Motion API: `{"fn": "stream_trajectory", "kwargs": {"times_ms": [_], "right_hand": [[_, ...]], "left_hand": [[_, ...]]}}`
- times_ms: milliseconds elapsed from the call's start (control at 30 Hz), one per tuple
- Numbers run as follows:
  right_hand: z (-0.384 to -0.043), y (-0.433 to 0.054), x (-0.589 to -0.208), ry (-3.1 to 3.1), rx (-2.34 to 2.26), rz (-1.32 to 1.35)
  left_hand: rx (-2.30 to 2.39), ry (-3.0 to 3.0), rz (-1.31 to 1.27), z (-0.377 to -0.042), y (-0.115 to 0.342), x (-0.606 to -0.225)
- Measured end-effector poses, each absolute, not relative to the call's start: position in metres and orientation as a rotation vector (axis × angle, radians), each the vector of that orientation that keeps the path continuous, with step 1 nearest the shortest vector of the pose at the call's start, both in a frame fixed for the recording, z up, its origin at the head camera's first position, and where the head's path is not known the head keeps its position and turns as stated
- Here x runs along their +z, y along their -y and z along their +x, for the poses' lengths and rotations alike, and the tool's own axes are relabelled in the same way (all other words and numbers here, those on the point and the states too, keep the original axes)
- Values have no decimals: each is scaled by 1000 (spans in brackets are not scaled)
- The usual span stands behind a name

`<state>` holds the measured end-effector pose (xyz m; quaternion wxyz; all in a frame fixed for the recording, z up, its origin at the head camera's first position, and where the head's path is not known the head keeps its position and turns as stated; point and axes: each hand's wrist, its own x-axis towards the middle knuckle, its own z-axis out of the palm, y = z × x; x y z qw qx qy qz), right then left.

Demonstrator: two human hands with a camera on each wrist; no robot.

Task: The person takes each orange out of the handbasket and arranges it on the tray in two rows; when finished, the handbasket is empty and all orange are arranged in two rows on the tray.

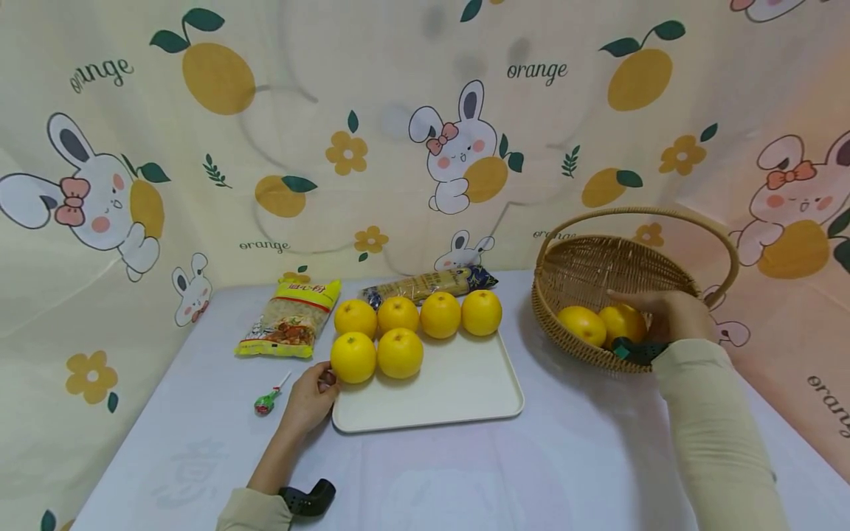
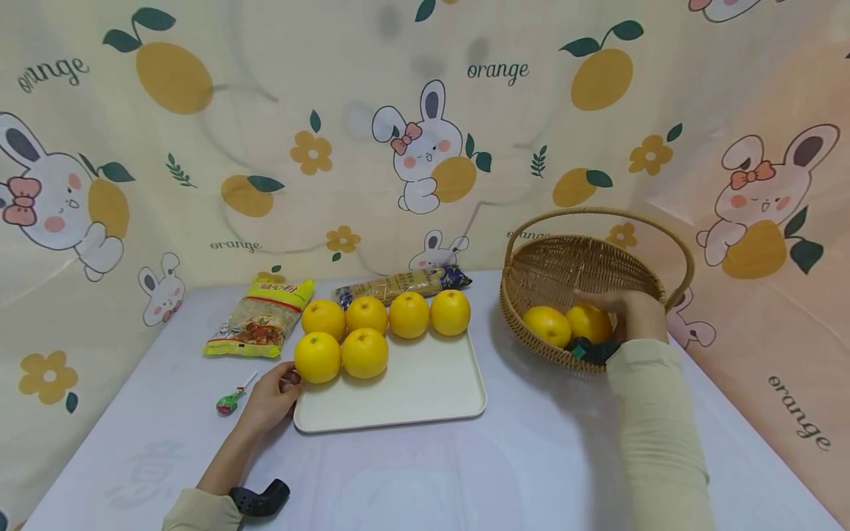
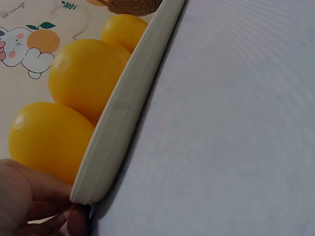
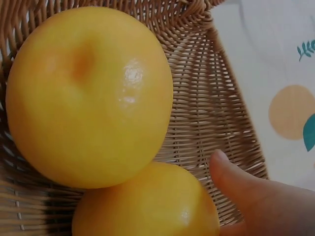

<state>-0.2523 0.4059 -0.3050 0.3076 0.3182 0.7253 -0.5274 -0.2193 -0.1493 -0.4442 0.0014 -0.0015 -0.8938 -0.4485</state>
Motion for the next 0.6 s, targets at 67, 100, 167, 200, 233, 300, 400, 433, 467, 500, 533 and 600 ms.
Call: {"fn": "stream_trajectory", "kwargs": {"times_ms": [67, 100, 167, 200, 233, 300, 400, 433, 467, 500, 533, 600], "right_hand": [[-252, -403, -307, -1885, -1423, 823], [-252, -403, -307, -1905, -1402, 800], [-252, -403, -309, -1937, -1382, 782], [-253, -404, -310, -1949, -1377, 775], [-253, -404, -310, -1960, -1377, 778], [-253, -405, -310, -1974, -1375, 758], [-253, -407, -311, -1974, -1393, 715], [-254, -408, -312, -1974, -1396, 704], [-255, -409, -312, -1971, -1400, 691], [-256, -410, -313, -1967, -1392, 680], [-257, -411, -314, -1972, -1375, 663], [-259, -413, -315, -1975, -1338, 635]], "left_hand": [[-1408, 2808, -4, -220, 150, -445], [-1410, 2807, -5, -219, 150, -445], [-1410, 2808, -6, -219, 150, -444], [-1410, 2808, -6, -219, 150, -444], [-1408, 2809, -5, -219, 150, -444], [-1404, 2809, -7, -219, 150, -444], [-1396, 2815, -4, -220, 150, -444], [-1393, 2817, -5, -220, 150, -444], [-1388, 2818, -7, -220, 150, -444], [-1388, 2818, -8, -220, 150, -444], [-1389, 2820, -8, -219, 150, -444], [-1388, 2822, -4, -219, 150, -445]]}}
